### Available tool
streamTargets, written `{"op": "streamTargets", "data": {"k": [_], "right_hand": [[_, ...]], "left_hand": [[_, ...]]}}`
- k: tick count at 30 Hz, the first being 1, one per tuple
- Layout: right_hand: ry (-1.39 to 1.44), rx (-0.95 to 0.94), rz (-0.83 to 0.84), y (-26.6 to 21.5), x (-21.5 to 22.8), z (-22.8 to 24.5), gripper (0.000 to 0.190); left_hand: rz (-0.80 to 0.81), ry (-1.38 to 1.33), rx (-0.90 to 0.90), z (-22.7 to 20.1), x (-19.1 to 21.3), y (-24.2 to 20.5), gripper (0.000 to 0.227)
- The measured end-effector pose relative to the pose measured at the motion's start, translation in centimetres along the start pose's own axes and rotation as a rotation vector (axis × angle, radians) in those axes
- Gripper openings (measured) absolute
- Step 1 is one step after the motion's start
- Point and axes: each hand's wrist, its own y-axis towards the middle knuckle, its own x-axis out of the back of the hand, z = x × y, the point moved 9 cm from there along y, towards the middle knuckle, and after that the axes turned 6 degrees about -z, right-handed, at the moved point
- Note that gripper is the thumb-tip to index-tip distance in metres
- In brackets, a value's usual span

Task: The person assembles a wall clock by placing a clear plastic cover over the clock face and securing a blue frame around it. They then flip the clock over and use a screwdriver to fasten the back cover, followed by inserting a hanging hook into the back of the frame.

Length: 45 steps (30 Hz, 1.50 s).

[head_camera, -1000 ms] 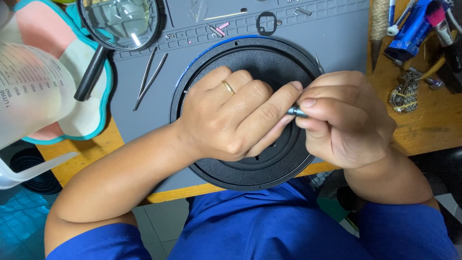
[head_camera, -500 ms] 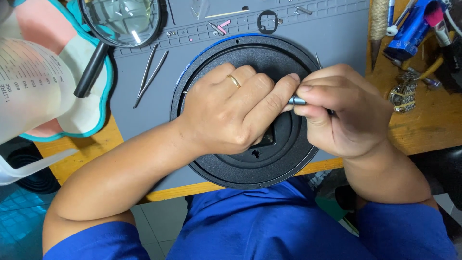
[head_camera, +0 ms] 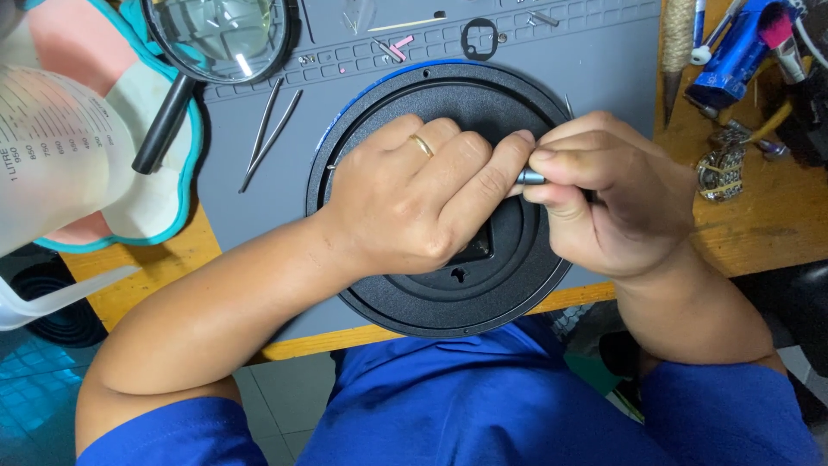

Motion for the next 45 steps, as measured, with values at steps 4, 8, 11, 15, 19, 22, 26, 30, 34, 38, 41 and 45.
{"op": "streamTargets", "data": {"k": [4, 8, 11, 15, 19, 22, 26, 30, 34, 38, 41, 45], "right_hand": [[-0.008, 0.041, -0.010, 0.1, 0.0, 0.3, 0.011], [0.045, 0.006, -0.004, 0.0, -0.2, -0.2, 0.008], [0.063, 0.023, -0.034, 0.1, -0.1, -0.1, 0.007], [0.113, 0.014, -0.056, 0.2, 0.1, -0.2, 0.008], [0.133, -0.017, -0.070, 0.4, 0.4, -0.6, 0.010], [0.057, 0.008, -0.097, 0.5, 0.9, -0.2, 0.029], [0.052, 0.047, -0.144, 0.1, 1.2, -0.1, 0.037], [0.303, -0.130, -0.077, 0.0, 0.4, -1.3, 0.032], [0.286, -0.138, -0.079, 0.6, 0.5, -1.2, 0.025], [0.117, -0.090, -0.033, 1.1, 0.5, -0.7, 0.019], [0.030, -0.036, 0.008, 1.5, 0.3, 0.0, 0.018], [0.154, -0.096, -0.044, 0.5, 0.5, -1.2, 0.031]], "left_hand": [[-0.006, 0.002, 0.010, 0.0, -0.1, -0.1, 0.025], [0.014, 0.032, 0.020, 0.0, -0.2, -0.2, 0.025], [0.006, 0.043, 0.025, 0.0, -0.2, -0.2, 0.023], [0.003, 0.018, 0.026, 0.0, -0.3, -0.2, 0.019], [0.052, 0.021, 0.052, 0.2, -0.4, 0.0, 0.023], [0.048, -0.049, 0.095, 0.4, 0.2, 0.5, 0.024], [0.037, -0.196, 0.190, 1.0, 1.0, 0.8, 0.019], [0.029, -0.266, 0.185, 0.7, 0.5, 0.8, 0.018], [0.052, -0.257, 0.175, 0.6, -0.1, 0.5, 0.018], [0.074, -0.234, 0.176, 0.5, -0.5, 0.3, 0.018], [0.073, -0.214, 0.180, 0.7, -0.5, 0.3, 0.017], [0.081, -0.185, 0.174, 0.8, -0.5, 0.2, 0.017]]}}
